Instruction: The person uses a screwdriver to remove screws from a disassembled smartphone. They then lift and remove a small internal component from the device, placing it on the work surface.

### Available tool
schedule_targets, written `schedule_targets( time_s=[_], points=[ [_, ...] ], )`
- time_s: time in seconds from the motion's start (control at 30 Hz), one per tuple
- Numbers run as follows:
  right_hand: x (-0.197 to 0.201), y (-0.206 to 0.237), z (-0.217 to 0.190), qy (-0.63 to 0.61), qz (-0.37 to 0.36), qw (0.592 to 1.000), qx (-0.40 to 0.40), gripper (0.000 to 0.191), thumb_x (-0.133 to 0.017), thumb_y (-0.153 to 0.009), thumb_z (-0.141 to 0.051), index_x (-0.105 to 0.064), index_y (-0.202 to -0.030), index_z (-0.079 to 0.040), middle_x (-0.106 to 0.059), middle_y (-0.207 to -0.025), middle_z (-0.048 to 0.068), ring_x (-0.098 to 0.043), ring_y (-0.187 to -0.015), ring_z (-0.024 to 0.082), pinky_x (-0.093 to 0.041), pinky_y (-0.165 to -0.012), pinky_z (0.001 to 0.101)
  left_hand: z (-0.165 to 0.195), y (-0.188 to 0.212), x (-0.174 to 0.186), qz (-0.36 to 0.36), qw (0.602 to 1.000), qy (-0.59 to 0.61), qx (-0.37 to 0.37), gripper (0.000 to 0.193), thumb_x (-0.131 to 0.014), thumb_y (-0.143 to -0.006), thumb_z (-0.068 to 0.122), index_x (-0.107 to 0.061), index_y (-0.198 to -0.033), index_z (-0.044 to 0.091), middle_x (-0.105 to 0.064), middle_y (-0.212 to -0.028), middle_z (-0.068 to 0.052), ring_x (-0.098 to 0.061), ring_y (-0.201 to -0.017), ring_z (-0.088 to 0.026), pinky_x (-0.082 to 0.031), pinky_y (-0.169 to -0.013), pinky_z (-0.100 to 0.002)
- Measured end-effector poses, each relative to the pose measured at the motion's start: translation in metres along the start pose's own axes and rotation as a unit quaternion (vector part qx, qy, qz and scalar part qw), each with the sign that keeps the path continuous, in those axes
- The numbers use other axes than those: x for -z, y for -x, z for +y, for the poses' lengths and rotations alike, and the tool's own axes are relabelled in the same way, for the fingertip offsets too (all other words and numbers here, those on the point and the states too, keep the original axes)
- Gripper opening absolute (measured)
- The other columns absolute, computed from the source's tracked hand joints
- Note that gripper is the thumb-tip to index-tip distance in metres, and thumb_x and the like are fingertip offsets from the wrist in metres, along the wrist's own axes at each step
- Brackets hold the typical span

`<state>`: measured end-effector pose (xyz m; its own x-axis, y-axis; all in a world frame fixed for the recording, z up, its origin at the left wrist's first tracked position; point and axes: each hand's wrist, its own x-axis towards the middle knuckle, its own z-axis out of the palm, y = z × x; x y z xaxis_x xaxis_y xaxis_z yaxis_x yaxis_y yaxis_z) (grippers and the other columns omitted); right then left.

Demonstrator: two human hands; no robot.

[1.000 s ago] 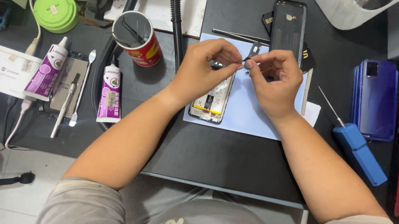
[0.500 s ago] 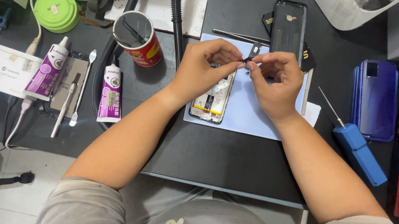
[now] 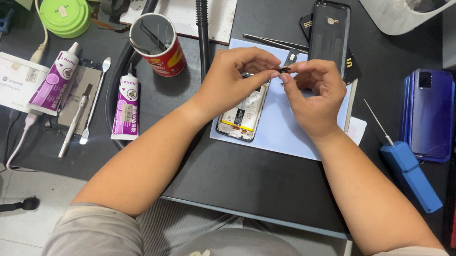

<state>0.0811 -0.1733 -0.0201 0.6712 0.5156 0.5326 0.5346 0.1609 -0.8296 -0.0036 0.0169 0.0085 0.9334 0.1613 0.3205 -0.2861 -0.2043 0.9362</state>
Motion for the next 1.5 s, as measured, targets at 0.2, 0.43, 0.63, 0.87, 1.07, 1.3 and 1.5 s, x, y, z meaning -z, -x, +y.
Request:
schedule_targets(
  time_s=[0.2, 0.43, 0.63, 0.87, 1.07, 1.3, 1.5],
  points=[
    [0.001, 0.000, 0.000, -0.014, 0.005, 1.000, -0.006, 0.028, -0.075, -0.103, 0.006, -0.053, -0.118, -0.003, -0.073, -0.108, 0.010, -0.072, -0.087, 0.012, -0.058, -0.076, 0.0239, 0.010, 0.000, 0.001, 0.007, 0.998, -0.061, -0.034, 0.019, -0.076, -0.094, 0.003, -0.076, -0.113, 0.002, -0.077, -0.100, -0.007, -0.068, -0.079, -0.010, -0.056, -0.073, -0.024],
    [0.000, -0.003, -0.007, 0.030, -0.004, 1.000, 0.008, 0.026, -0.078, -0.098, 0.007, -0.062, -0.117, 0.001, -0.072, -0.101, 0.007, -0.069, -0.082, 0.011, -0.056, -0.072, 0.0229, 0.018, -0.001, 0.002, 0.003, 0.996, -0.068, -0.052, 0.015, -0.072, -0.097, 0.006, -0.076, -0.112, 0.004, -0.074, -0.099, -0.005, -0.063, -0.081, -0.010, -0.050, -0.071, -0.025],
    [-0.002, -0.005, -0.012, 0.028, 0.003, 1.000, 0.011, 0.021, -0.077, -0.098, 0.010, -0.066, -0.113, 0.001, -0.070, -0.104, 0.008, -0.071, -0.085, 0.011, -0.057, -0.072, 0.0224, 0.014, -0.001, 0.001, 0.002, 0.997, -0.057, -0.058, 0.015, -0.070, -0.100, 0.007, -0.075, -0.113, 0.003, -0.074, -0.102, -0.006, -0.064, -0.087, -0.011, -0.051, -0.075, -0.025],
    [-0.001, -0.004, -0.007, 0.016, 0.002, 1.000, 0.002, 0.021, -0.076, -0.100, 0.007, -0.065, -0.116, 0.001, -0.072, -0.101, 0.007, -0.071, -0.085, 0.011, -0.058, -0.073, 0.0235, 0.007, 0.001, 0.001, -0.005, 1.000, 0.011, -0.019, 0.015, -0.068, -0.101, 0.008, -0.073, -0.114, 0.002, -0.073, -0.106, -0.006, -0.069, -0.092, -0.010, -0.056, -0.081, -0.025],
    [0.000, -0.001, -0.002, 0.016, -0.001, 1.000, 0.007, 0.023, -0.074, -0.102, 0.008, -0.062, -0.119, 0.000, -0.072, -0.104, 0.008, -0.073, -0.087, 0.012, -0.060, -0.075, 0.0248, 0.006, 0.000, 0.001, 0.005, 1.000, -0.011, -0.028, 0.014, -0.070, -0.100, 0.007, -0.075, -0.112, 0.002, -0.074, -0.104, -0.005, -0.068, -0.090, -0.010, -0.051, -0.074, -0.024],
    [0.002, -0.001, -0.002, 0.028, -0.013, 0.999, 0.015, 0.034, -0.078, -0.097, 0.007, -0.056, -0.122, -0.001, -0.072, -0.107, 0.008, -0.070, -0.085, 0.011, -0.058, -0.075, 0.0241, 0.011, 0.000, 0.000, -0.011, 0.998, -0.056, -0.027, 0.013, -0.072, -0.099, 0.010, -0.077, -0.110, 0.005, -0.075, -0.101, -0.002, -0.066, -0.085, -0.007, -0.049, -0.066, -0.022],
    [0.001, 0.000, -0.002, 0.030, -0.008, 0.999, 0.012, 0.036, -0.080, -0.097, 0.006, -0.055, -0.122, -0.001, -0.071, -0.106, 0.008, -0.071, -0.087, 0.011, -0.058, -0.075, 0.0240, 0.011, 0.000, 0.000, 0.005, 0.998, -0.054, -0.023, 0.013, -0.072, -0.098, 0.009, -0.076, -0.110, 0.006, -0.075, -0.099, -0.001, -0.061, -0.077, -0.004, -0.043, -0.060, -0.020]
  ],
)
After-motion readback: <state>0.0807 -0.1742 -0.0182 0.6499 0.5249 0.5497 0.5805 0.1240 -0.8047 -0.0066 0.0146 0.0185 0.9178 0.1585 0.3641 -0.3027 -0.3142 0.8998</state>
